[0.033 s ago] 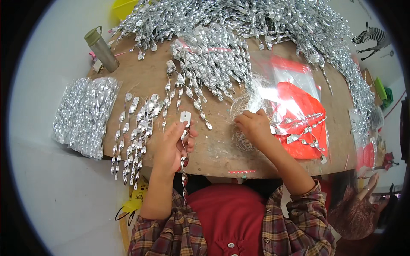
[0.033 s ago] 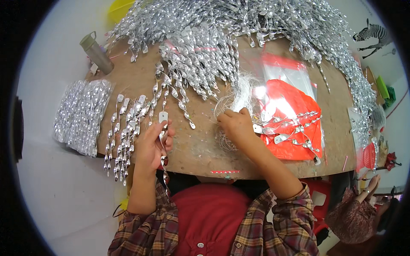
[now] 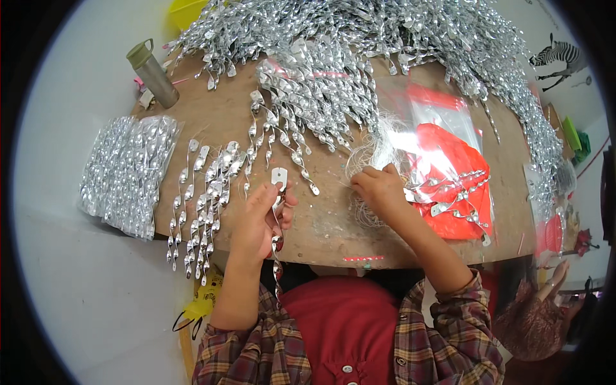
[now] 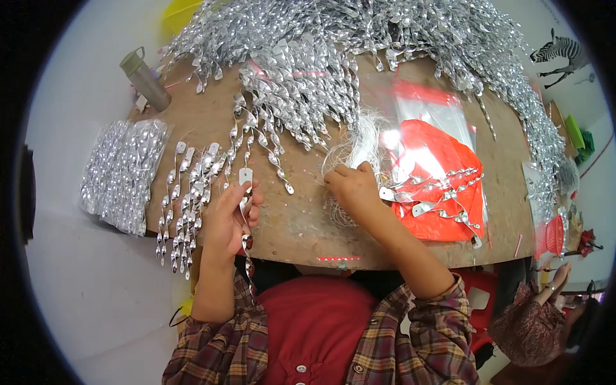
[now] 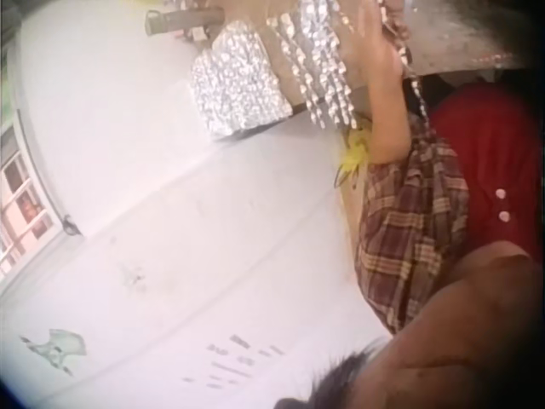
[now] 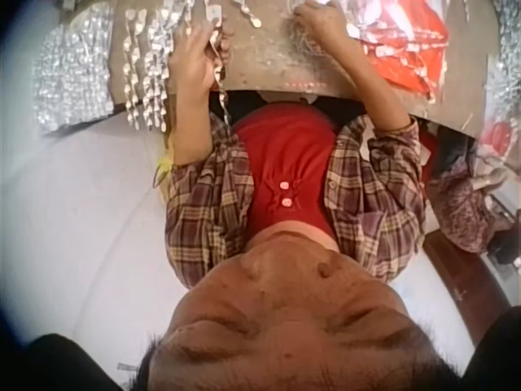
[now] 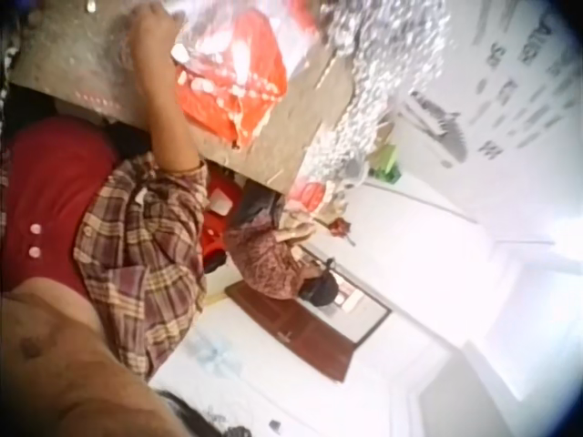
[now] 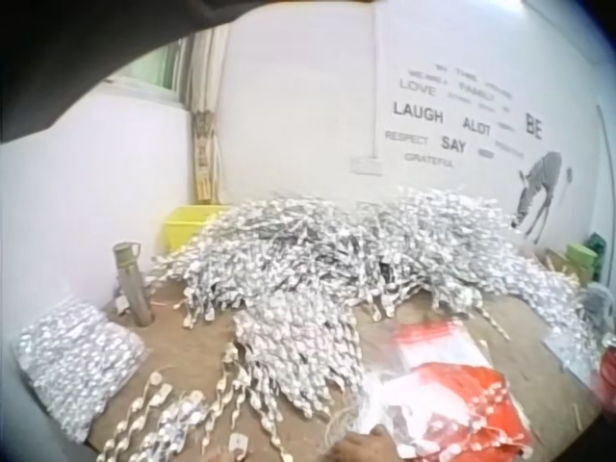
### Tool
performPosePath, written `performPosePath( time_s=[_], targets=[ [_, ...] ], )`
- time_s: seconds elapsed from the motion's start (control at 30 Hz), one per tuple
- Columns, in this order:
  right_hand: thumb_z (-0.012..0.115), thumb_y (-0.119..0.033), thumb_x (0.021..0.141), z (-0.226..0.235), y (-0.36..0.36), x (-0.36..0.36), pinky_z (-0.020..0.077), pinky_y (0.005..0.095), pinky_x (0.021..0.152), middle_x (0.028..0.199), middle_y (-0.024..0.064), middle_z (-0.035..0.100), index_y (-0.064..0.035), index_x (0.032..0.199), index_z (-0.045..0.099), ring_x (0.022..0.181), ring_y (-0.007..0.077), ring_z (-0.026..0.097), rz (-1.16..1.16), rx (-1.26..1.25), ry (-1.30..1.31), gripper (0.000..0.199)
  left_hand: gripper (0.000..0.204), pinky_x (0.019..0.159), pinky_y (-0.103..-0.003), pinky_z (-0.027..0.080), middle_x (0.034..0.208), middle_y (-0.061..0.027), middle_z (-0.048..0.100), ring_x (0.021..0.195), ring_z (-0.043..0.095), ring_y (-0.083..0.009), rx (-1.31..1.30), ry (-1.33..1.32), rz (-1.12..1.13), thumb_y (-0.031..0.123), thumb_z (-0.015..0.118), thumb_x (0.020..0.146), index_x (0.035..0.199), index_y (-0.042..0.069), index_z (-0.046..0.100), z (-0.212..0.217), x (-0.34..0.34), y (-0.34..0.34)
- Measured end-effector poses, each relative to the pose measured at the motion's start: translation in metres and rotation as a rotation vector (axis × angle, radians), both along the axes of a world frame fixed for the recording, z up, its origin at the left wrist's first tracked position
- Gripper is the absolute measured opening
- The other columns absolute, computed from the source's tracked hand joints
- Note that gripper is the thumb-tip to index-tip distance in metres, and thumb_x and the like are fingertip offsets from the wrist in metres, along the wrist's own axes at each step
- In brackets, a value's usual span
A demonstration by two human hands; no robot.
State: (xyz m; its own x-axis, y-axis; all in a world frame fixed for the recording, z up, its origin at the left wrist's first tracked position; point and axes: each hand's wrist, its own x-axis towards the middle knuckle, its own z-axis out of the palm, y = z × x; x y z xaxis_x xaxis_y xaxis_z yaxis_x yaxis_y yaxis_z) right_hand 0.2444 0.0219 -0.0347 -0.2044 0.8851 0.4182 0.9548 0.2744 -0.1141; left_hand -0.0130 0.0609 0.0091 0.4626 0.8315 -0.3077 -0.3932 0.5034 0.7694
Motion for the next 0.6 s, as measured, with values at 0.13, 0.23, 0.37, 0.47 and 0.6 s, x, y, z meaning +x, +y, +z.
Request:
performPosePath(
  time_s=[0.13, 0.23, 0.37, 0.47, 0.6],
  targets=[
    [0.064, -0.016, 0.071, -0.008, 0.006, -0.007, 0.036, 0.0339, 0.063, 0.066, -0.0005, 0.055, -0.0138, 0.072, 0.058, 0.059, 0.018, 0.053, 0.013, -0.031, -0.089, 0.007, 0.028, 0.05, -0.021, 0.039, 0.08, -0.0064, 0.059, 0.058, 0.052, -0.0091, 0.012, -0.044, -0.02, 0.025, 0.049, 0.093, 0.107, 0.001, 0.052, -0.001, -0.001, 0.002],
    [0.063, -0.015, 0.071, -0.006, 0.006, -0.012, 0.0353, 0.0344, 0.063, 0.065, 0.0004, 0.053, -0.0128, 0.07, 0.056, 0.06, 0.018, 0.054, -0.009, -0.05, -0.159, 0.007, 0.028, 0.05, -0.022, 0.04, 0.081, -0.0074, 0.059, 0.059, 0.053, -0.01, 0.016, -0.08, -0.021, 0.024, 0.049, 0.093, 0.108, 0.001, 0.052, -0.005, 0.001, 0.0],
    [0.062, -0.014, 0.069, -0.01, 0.011, -0.018, 0.0352, 0.0358, 0.063, 0.064, 0.0015, 0.052, -0.0123, 0.069, 0.056, 0.058, 0.0208, 0.055, -0.038, -0.002, -0.259, 0.006, 0.027, 0.052, -0.02, 0.042, 0.084, -0.007, 0.06, 0.061, 0.054, -0.0088, 0.025, -0.14, -0.075, 0.024, 0.049, 0.092, 0.108, 0.002, 0.052, -0.009, 0.008, -0.006],
    [0.059, -0.01, 0.073, -0.009, 0.009, -0.014, 0.0371, 0.0331, 0.057, 0.067, 0.0031, 0.054, -0.0098, 0.068, 0.054, 0.054, 0.0156, 0.052, -0.055, 0.034, -0.12, 0.008, 0.024, 0.055, -0.019, 0.043, 0.087, -0.0039, 0.06, 0.063, 0.054, -0.0061, 0.05, -0.102, -0.139, 0.024, 0.049, 0.093, 0.106, 0.005, 0.053, -0.006, 0.015, -0.01],
    [0.053, -0.005, 0.081, 0.045, -0.023, -0.029, 0.0369, 0.025, 0.048, 0.071, 0.0044, 0.055, -0.0062, 0.077, 0.051, 0.05, 0.0079, 0.046, -0.108, -0.218, 0.766, 0.005, 0.023, 0.058, -0.019, 0.044, 0.092, -0.0035, 0.059, 0.067, 0.054, -0.0054, 0.096, -0.046, -0.175, 0.024, 0.05, 0.092, 0.106, 0.005, 0.053, 0.006, 0.017, -0.021]
  ],
)
